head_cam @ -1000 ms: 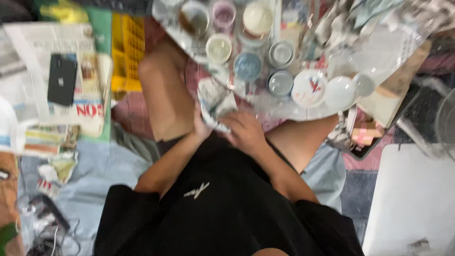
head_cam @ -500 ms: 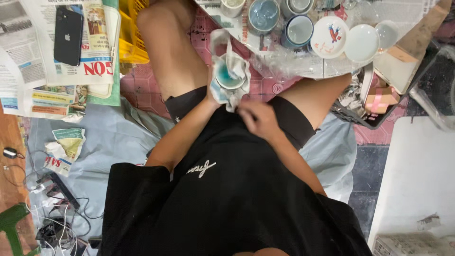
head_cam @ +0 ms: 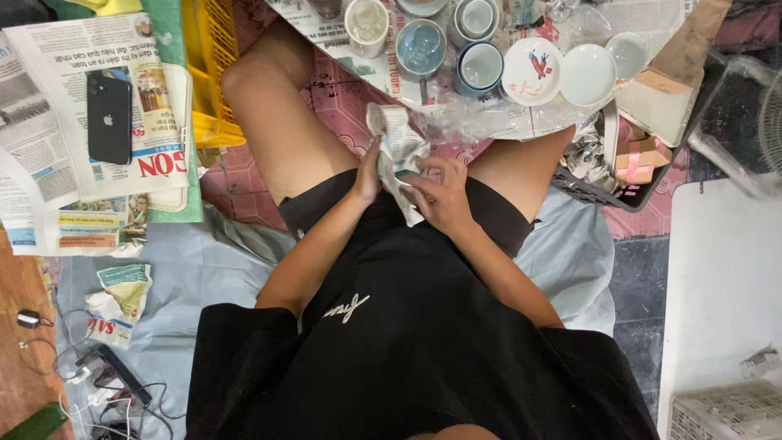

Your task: The person sits on the floor and repeatedly folds newspaper sheets and small printed packets into compact bundles. They handle multiple newspaper sheets and small packets one at a time, folding them neatly and placing the finished bundles on a nearby table.

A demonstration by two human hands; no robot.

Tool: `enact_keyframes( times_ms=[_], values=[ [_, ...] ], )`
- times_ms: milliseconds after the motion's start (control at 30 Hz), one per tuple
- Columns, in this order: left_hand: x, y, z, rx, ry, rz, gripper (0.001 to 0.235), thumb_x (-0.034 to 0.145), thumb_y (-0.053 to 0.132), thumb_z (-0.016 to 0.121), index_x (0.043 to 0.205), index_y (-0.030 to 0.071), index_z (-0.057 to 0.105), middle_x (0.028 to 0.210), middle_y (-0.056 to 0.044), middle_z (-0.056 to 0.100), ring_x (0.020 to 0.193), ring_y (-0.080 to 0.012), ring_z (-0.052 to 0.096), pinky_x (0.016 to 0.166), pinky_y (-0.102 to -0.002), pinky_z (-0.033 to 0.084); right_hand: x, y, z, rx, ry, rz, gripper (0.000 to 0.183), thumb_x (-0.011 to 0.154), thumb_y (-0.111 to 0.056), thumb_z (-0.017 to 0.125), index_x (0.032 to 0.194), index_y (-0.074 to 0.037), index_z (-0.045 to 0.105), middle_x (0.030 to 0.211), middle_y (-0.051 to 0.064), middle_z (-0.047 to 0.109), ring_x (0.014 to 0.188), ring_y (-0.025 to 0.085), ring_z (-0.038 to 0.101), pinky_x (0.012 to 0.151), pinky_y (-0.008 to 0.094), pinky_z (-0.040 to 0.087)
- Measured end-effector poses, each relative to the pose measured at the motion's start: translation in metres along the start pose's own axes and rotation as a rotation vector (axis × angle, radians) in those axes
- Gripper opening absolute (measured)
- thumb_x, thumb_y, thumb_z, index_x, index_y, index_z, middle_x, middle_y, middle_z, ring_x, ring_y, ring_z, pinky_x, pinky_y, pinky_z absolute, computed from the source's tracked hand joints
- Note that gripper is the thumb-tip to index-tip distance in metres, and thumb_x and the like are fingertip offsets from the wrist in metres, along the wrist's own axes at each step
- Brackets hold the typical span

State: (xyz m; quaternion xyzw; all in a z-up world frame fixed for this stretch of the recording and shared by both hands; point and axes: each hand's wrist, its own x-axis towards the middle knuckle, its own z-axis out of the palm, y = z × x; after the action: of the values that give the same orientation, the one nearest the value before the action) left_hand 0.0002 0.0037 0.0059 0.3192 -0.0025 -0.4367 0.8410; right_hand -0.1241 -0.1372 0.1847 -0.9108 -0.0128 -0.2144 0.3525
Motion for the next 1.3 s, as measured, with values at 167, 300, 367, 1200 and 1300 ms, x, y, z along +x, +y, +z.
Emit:
enact_keyframes(
  times_ms=[167,300,367,1200,1300],
  values=[
    [-0.004,0.017,0.014,-0.066,0.044,-0.031,0.063,0.107,0.048,0.032,0.147,0.001,0.047,0.138,-0.017,0.062,0.127,-0.0302,0.062,0.113,-0.043,0.047,-0.003,-0.003,-0.019,0.335,0.022,0.114,0.019,0.083,-0.005,0.083,0.1,-0.008,0.077,0.119,0.011,0.063,0.113,0.027,0.058,0.093,0.037,0.05],
    [-0.001,0.023,0.01,-0.192,-0.097,0.005,0.069,0.11,0.054,0.027,0.145,0.0,0.05,0.134,-0.02,0.063,0.121,-0.0348,0.064,0.107,-0.048,0.051,0.002,0.011,-0.053,0.682,-0.122,0.099,0.011,0.09,-0.004,0.077,0.101,-0.002,0.075,0.112,0.011,0.066,0.105,0.023,0.065,0.094,0.035,0.054],
    [0.0,0.021,0.006,-0.2,-0.066,0.013,0.071,0.108,0.056,0.026,0.144,0.0,0.051,0.132,-0.02,0.064,0.12,-0.0331,0.065,0.106,-0.047,0.052,0.016,0.026,-0.077,0.657,-0.183,0.026,0.012,0.09,-0.006,0.077,0.1,0.001,0.074,0.111,0.012,0.067,0.106,0.024,0.064,0.097,0.036,0.053],
    [-0.002,0.0,-0.007,-0.223,0.139,-0.257,0.057,0.105,0.044,0.038,0.141,0.001,0.053,0.127,-0.019,0.066,0.112,-0.033,0.067,0.097,-0.048,0.056,0.26,0.234,-0.09,-0.005,-0.116,0.166,0.013,0.099,-0.008,0.083,0.107,0.001,0.077,0.104,0.016,0.069,0.087,0.026,0.074,0.077,0.033,0.06],
    [0.001,0.001,-0.007,-0.238,0.144,-0.268,0.055,0.105,0.041,0.04,0.141,0.001,0.053,0.127,-0.02,0.066,0.111,-0.0335,0.068,0.096,-0.048,0.056,0.262,0.244,-0.08,-0.047,-0.131,0.161,0.014,0.094,-0.007,0.083,0.102,0.002,0.077,0.101,0.018,0.069,0.082,0.028,0.074,0.074,0.034,0.059]
  ],
)
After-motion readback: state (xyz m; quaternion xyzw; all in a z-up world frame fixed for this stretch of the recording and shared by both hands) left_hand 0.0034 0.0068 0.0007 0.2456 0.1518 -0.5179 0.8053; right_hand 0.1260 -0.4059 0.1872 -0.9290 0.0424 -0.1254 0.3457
